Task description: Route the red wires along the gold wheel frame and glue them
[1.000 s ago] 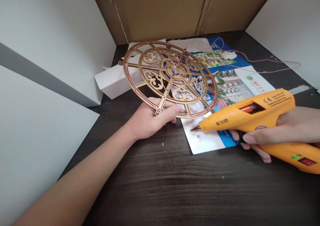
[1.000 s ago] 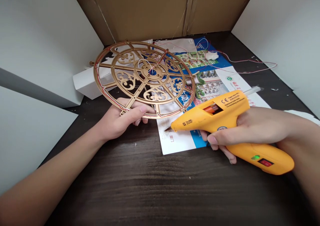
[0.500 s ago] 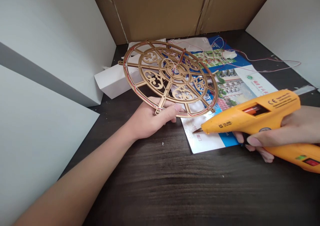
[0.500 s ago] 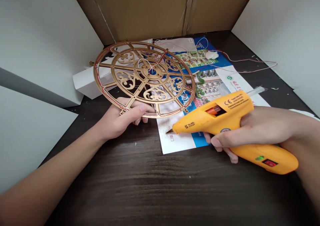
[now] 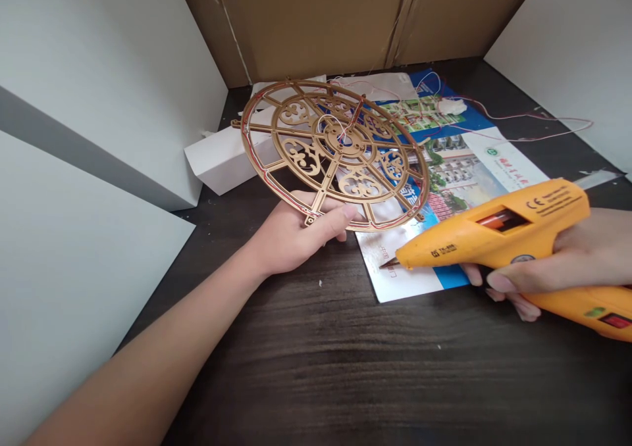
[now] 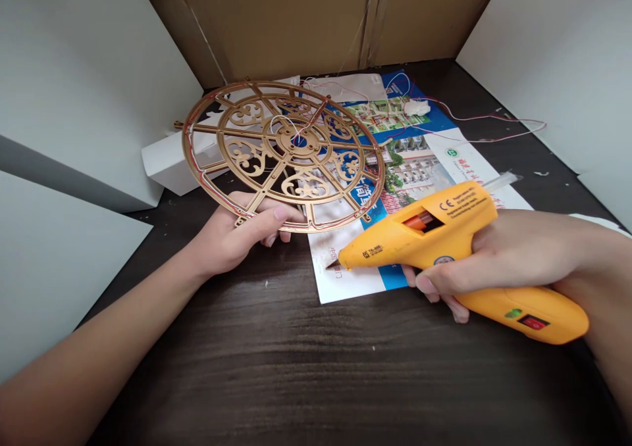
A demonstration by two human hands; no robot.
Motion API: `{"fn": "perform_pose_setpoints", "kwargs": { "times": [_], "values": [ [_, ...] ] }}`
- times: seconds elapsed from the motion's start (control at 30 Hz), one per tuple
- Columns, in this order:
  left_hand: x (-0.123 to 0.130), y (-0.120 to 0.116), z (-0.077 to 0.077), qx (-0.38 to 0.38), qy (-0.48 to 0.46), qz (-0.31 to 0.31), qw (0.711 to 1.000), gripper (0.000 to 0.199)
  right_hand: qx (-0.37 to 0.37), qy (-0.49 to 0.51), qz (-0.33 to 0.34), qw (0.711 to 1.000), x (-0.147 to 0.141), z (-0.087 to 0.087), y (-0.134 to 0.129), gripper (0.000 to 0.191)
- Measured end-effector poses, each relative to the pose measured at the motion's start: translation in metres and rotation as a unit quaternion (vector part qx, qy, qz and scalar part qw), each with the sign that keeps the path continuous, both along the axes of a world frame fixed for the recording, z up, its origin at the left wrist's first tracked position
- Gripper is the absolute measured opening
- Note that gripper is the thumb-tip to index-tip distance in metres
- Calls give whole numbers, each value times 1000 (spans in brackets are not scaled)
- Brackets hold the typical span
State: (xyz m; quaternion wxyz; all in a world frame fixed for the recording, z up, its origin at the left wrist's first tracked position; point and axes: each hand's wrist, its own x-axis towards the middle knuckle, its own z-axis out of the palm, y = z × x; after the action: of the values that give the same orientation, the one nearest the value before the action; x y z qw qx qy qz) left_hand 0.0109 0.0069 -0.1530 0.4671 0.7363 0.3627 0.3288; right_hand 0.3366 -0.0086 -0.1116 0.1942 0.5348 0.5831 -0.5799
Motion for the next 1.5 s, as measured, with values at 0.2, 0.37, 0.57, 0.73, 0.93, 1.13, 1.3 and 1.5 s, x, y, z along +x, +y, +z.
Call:
{"fn": "perform_pose_setpoints", "kwargs": {
  "times": [0.2, 0.37, 0.57, 0.73, 0.93, 1.13, 1.3, 1.5],
  "values": [
    [1, -2, 0, -5, -6, 5, 1000, 41, 14, 47, -12, 999, 1, -2, -1, 39],
    [0, -1, 0, 8, -9, -3, 1000, 40, 12, 41, -24, 999, -1, -4, -1, 44],
    [1, 0, -1, 15, -7, -6, 1000, 42, 2, 39, -39, 998, 2, -3, -2, 34],
    [1, 0, 1, 10, 2, -2, 1000, 42, -10, 0, -30, 999, 4, -1, -1, 33],
    [1, 0, -1, 4, -8, -5, 1000, 43, -11, -3, -14, 1000, 3, 3, -2, 32],
    [1, 1, -2, 1, -6, -1, 1000, 43, 11, -40, 13, 999, 6, 0, -2, 39],
    [1, 0, -1, 1, -8, 0, 1000, 43, 15, -39, 25, 999, 1, 2, -1, 39],
    [1, 0, -2, 4, -6, -6, 1000, 43, -1, 18, -7, 1000, 0, 3, -1, 40]
  ]
}}
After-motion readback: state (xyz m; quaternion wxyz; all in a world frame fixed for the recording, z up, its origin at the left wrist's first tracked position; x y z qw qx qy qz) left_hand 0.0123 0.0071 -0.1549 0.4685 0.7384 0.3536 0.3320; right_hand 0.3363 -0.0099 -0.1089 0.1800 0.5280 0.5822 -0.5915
